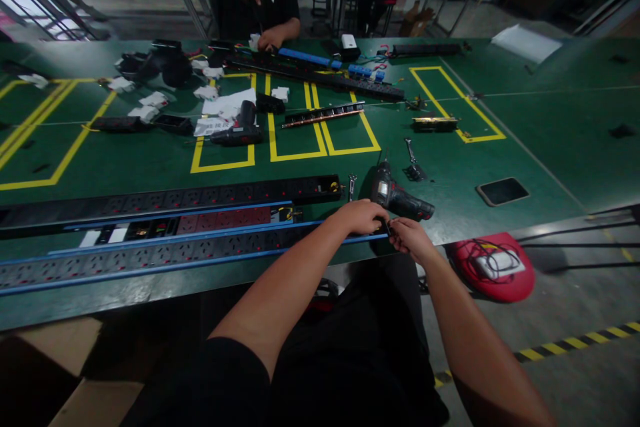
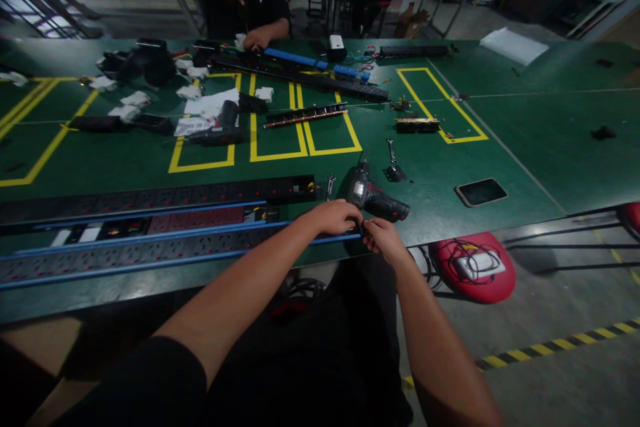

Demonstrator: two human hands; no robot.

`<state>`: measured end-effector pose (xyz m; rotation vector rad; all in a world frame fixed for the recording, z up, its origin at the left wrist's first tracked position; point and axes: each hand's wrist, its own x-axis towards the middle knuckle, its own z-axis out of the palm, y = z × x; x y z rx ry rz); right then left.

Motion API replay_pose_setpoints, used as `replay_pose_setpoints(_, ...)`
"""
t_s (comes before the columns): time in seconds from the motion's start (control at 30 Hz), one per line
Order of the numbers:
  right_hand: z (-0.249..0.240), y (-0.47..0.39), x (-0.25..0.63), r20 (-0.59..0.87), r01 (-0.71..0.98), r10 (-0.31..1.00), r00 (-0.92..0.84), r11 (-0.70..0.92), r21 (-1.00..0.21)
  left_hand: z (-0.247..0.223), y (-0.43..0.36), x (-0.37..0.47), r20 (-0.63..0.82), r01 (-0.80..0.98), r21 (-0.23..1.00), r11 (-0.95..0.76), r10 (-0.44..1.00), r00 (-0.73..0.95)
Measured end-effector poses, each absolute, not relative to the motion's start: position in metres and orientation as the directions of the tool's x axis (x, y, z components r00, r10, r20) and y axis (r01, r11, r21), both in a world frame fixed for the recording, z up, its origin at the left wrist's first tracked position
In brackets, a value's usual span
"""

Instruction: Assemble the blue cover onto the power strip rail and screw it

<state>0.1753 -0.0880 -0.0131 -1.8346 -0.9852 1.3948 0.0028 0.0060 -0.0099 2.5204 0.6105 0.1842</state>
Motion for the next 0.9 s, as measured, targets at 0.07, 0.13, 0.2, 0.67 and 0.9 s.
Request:
replay_pose_setpoints(0.07,-0.0116,-0.0882,0.1747,-0.505,0.172,0.849,0.157,-0.527,-0.832,-0.0094,0.0059,0.0027,0.002,0.391,0.525,-0.756,0.460,0.888)
replay_pose_setpoints(0.13,-0.0104,-0.0886,0.1745,-0.503,0.159,0.852,0.145,-0.522,-0.838,-0.0090,0.0058,0.0026,0.004,0.388,0.523,-0.759,0.458,0.889)
replay_pose_setpoints(0.2,-0.0101,-0.0891,0.1746,-0.500,0.159,0.856,0.136,-0.516,-0.841,-0.0089,0.0059,0.0026,0.006,0.384,0.524,-0.761,0.454,0.891)
replay_pose_setpoints(0.67,-0.0128,-0.0887,0.1759,-0.504,0.160,0.852,0.140,-0.522,-0.838,-0.0072,0.0048,0.0018,-0.015,0.406,0.528,-0.746,0.470,0.882)
replay_pose_setpoints(0.9,-0.0127,-0.0882,0.1750,-0.512,0.183,0.843,0.165,-0.536,-0.824,-0.0108,0.0067,0.0032,0.010,0.371,0.543,-0.753,0.448,0.894)
